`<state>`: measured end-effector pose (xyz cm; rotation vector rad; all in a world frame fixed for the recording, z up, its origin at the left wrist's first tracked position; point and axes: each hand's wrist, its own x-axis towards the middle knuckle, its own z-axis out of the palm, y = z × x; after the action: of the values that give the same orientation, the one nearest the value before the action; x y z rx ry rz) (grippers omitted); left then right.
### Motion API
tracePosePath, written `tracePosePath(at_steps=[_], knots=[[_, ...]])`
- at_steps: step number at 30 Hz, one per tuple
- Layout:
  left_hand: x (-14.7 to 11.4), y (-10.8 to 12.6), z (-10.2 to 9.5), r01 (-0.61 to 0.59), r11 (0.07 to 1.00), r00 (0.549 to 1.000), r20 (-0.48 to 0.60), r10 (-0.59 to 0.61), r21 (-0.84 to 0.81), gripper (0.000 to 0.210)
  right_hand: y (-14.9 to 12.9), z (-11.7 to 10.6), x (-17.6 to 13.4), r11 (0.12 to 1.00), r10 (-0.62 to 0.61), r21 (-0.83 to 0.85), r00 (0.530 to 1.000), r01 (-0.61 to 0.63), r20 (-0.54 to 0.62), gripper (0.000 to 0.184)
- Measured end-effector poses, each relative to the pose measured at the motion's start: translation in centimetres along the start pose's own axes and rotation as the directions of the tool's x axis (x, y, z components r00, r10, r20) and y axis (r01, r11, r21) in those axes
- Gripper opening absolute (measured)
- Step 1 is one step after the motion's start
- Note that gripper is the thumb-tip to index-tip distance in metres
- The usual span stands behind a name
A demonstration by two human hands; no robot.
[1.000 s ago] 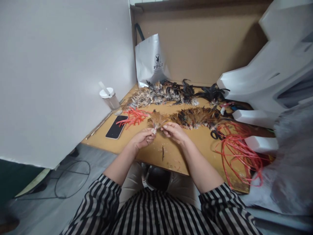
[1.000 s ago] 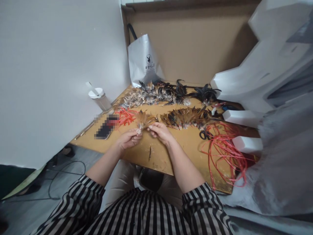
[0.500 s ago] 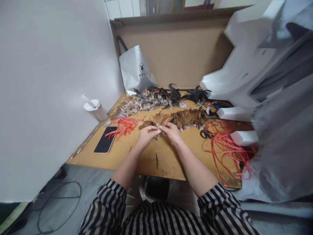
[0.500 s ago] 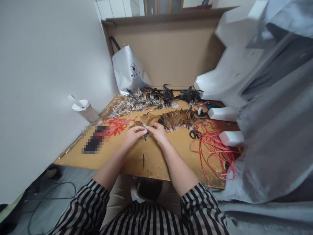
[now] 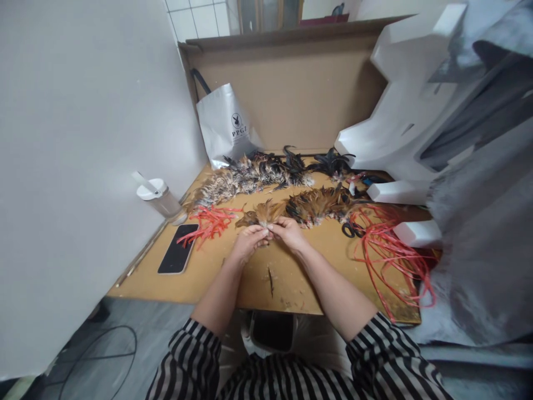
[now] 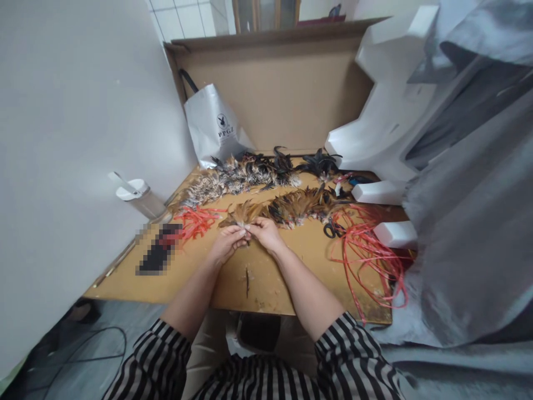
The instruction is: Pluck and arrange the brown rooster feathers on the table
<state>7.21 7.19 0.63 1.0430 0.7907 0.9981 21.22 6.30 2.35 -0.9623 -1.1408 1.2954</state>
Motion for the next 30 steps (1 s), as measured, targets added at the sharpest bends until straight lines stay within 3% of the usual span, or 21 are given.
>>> tracePosePath(at_steps=[6,11,16,21,30], knots=[[0.1,0.5,-0.1,-0.173,0.956,0.974,-0.106,0.202,0.237,0.023,-0.2,0.0,0.2,0.986,-0.122,-0.119,0.992,0.117,-0.035,0.018],[0.0,0.6,0.0,-0.156,0.967,0.967,-0.170,0.191,0.201,0.026,0.0,-0.1,0.1,0.956,-0.179,-0.246,0.981,0.156,-0.074,0.016],[0.0,0.4,0.2,-0.138,0.964,0.971,-0.163,0.178,0.227,0.025,-0.1,0.0,-0.1,0.953,-0.110,-0.293,0.990,0.081,-0.084,0.015],[0.0,0.4,0.4,-0.128,0.972,0.977,-0.146,0.158,0.199,0.025,-0.4,0.2,-0.2,0.989,0.023,-0.143,1.000,-0.021,0.014,0.018],[0.2,0.4,0.1,-0.089,0.994,0.986,-0.134,0.097,0.060,0.027,1.1,0.4,0.1,0.987,0.078,0.142,0.996,-0.082,0.033,0.020]])
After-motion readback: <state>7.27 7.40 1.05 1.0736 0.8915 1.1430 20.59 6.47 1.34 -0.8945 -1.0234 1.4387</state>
